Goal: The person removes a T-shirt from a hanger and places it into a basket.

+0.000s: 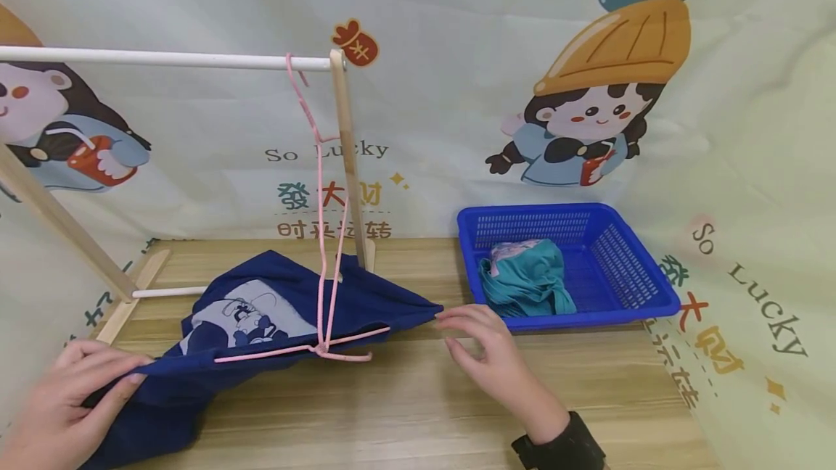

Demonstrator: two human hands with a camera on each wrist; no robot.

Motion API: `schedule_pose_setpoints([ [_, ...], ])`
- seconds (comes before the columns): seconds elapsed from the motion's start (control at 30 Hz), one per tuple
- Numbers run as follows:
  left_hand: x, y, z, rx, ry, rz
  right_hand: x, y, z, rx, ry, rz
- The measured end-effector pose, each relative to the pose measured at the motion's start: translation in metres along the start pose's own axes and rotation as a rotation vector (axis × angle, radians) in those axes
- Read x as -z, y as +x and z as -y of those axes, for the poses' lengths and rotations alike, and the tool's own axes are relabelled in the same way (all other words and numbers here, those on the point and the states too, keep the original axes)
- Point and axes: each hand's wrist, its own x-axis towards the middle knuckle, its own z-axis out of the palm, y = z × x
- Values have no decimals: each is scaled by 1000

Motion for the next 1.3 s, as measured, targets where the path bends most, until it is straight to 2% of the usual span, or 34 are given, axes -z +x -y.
schedule_pose_setpoints([
  [0.13,-12,2,-8,-15,-44,13,-13,5,13,47,-9,75],
  [0.3,-22,6,-16,7,-97,5,-21,5,26,-9,-33,200],
  [0.4,-29,9,-21,2,-120,-10,-22,6,32,-10,-16,211],
  [0.53,-42,13,-31,-13,-122,-20,-27,11,39,58,88,139],
  [0.63,-54,16,-40,-11,-103,-5,-35,12,44,71,166,72],
  [0.83,-73,22,-53,-37,-105,-7,-45,8,52,16,207,-137],
  [0.93,-77,22,-54,-24,-122,5,-44,6,51,17,213,-194],
  [1.03,-78,22,-54,10,-154,22,-41,5,47,70,204,-208],
  [1.2,-77,26,-55,-12,-261,-28,-31,13,47,191,199,-280],
  [1.3,-75,29,-55,-6,-297,-32,-26,17,46,220,212,-296],
])
